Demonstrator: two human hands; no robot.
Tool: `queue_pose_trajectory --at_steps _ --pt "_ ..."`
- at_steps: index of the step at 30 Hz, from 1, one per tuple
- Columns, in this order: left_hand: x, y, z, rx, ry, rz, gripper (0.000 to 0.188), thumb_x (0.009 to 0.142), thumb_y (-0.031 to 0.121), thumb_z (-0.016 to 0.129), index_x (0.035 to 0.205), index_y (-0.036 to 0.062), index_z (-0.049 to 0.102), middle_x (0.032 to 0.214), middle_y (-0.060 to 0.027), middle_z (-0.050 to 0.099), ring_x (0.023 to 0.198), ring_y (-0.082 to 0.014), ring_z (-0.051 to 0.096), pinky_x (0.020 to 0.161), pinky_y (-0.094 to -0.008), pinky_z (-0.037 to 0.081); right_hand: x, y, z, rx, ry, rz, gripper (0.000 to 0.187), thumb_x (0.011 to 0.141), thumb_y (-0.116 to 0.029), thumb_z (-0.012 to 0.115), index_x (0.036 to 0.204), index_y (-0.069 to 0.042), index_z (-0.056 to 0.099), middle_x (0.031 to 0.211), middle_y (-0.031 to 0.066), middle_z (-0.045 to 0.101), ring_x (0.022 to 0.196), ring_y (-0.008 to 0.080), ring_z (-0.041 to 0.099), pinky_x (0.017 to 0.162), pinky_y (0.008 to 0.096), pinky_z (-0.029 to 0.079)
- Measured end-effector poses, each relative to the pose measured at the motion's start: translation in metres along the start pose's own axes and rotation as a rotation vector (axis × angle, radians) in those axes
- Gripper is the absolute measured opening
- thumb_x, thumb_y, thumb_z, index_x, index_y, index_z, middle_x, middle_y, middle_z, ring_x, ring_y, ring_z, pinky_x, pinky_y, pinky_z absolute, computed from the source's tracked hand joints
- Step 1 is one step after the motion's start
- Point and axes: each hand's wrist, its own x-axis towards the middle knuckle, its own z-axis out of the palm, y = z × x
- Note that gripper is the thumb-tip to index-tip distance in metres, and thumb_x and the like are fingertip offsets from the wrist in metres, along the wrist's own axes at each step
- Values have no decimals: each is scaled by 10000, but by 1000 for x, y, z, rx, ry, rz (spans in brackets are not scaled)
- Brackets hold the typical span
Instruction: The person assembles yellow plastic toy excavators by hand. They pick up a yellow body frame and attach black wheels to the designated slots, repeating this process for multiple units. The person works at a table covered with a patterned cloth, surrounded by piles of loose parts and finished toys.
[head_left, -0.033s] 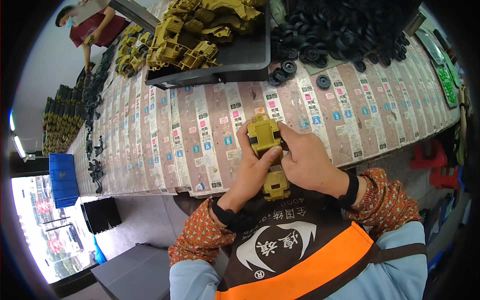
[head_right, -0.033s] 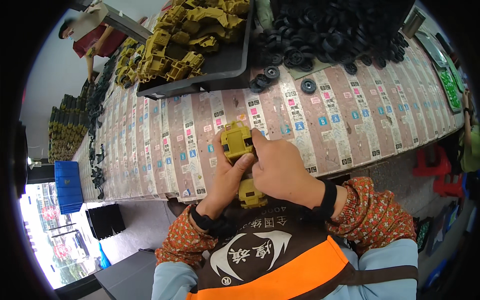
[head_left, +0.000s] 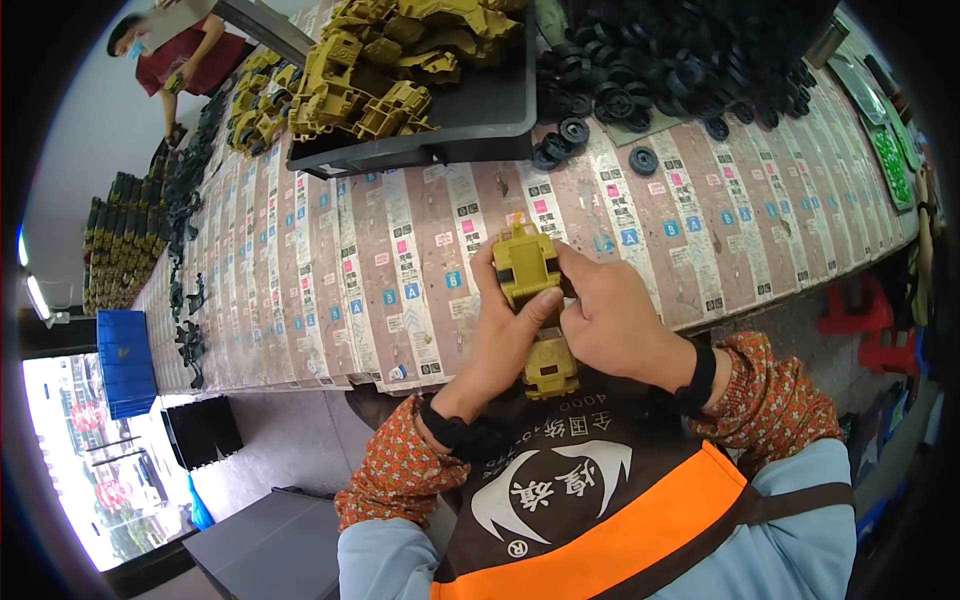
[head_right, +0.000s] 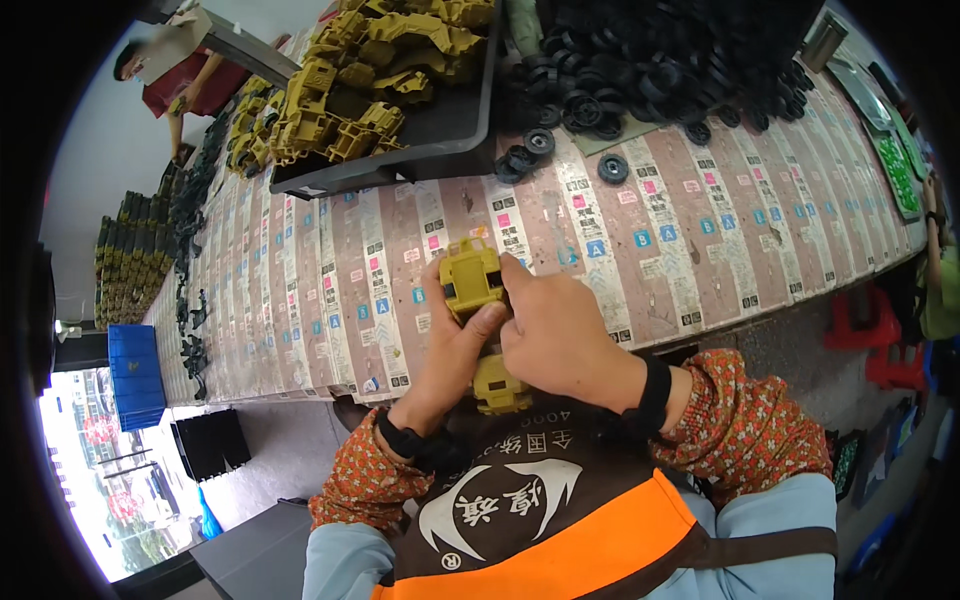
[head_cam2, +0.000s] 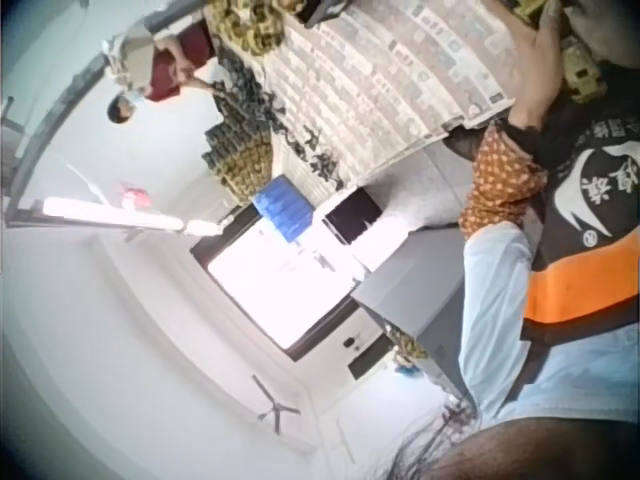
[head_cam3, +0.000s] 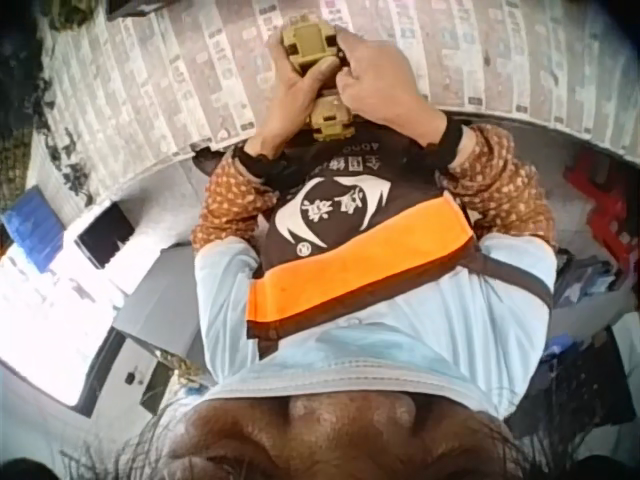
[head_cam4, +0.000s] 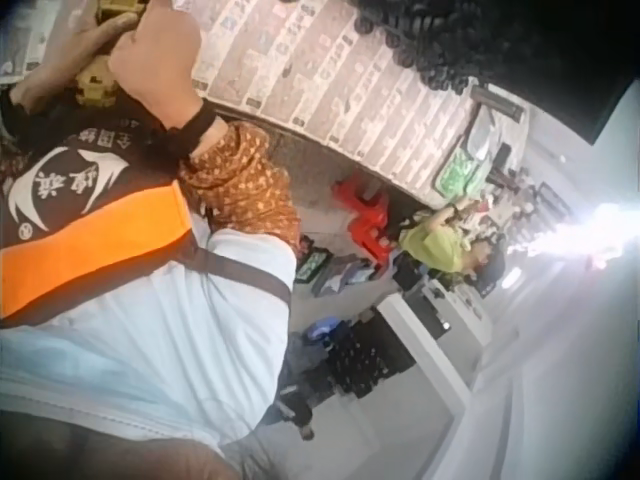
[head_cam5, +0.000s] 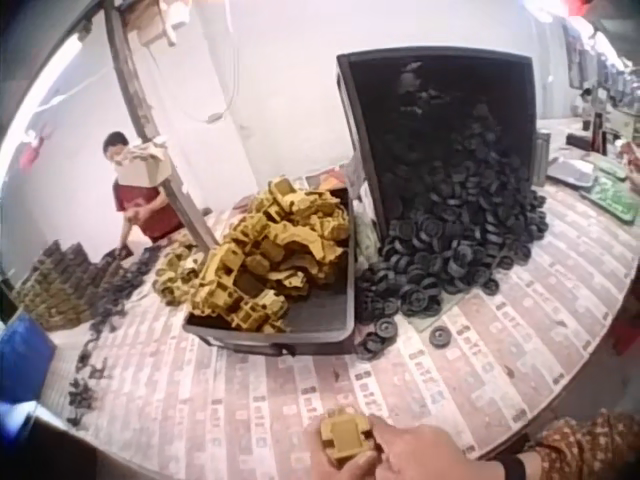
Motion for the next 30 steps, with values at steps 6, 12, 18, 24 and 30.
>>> queue_pose_trajectory --at_steps 6,12,18,24,30 --pt "0 8 -7 -13 -45 -61 749 982 173 740 1542 143 243 1284 -84 572 1174 -178 594 976 -336 535 30 18 -39 -95 -103 -111 284 797 -119 594 1024 4 712 812 225 702 823 450 692 767 514 560" --pt "7 35 -10 -257 101 -175 631 993 239 723 1461 155 309 1184 -93 598 898 -232 722 739 -381 647 85 108 -81 -665 213 -90 187 857 -111 681 1012 -8 663 1029 195 657 962 411 660 812 495 536" --pt "-1 33 -18 -415 123 -184 490 1032 415 650 1348 87 468 1059 -85 656 893 -221 739 742 -349 652 70 88 -68 -51 16 49 290 913 -81 695 1190 -7 649 1064 165 666 974 310 676 827 401 573" --pt "-4 37 -19 -560 116 -148 411 1041 385 647 1301 104 500 1046 -54 653 886 -168 721 732 -323 639 21 12 -28 703 -287 59 370 968 -96 664 1325 -14 614 1103 40 661 919 102 635 802 272 563" --pt "1 43 -22 -467 249 -31 391 1039 349 659 1290 114 472 1078 -39 635 875 -149 686 742 -312 617 -9 9 -17 863 -368 160 423 989 -82 652 1391 11 558 1209 67 631 986 103 630 835 277 564"
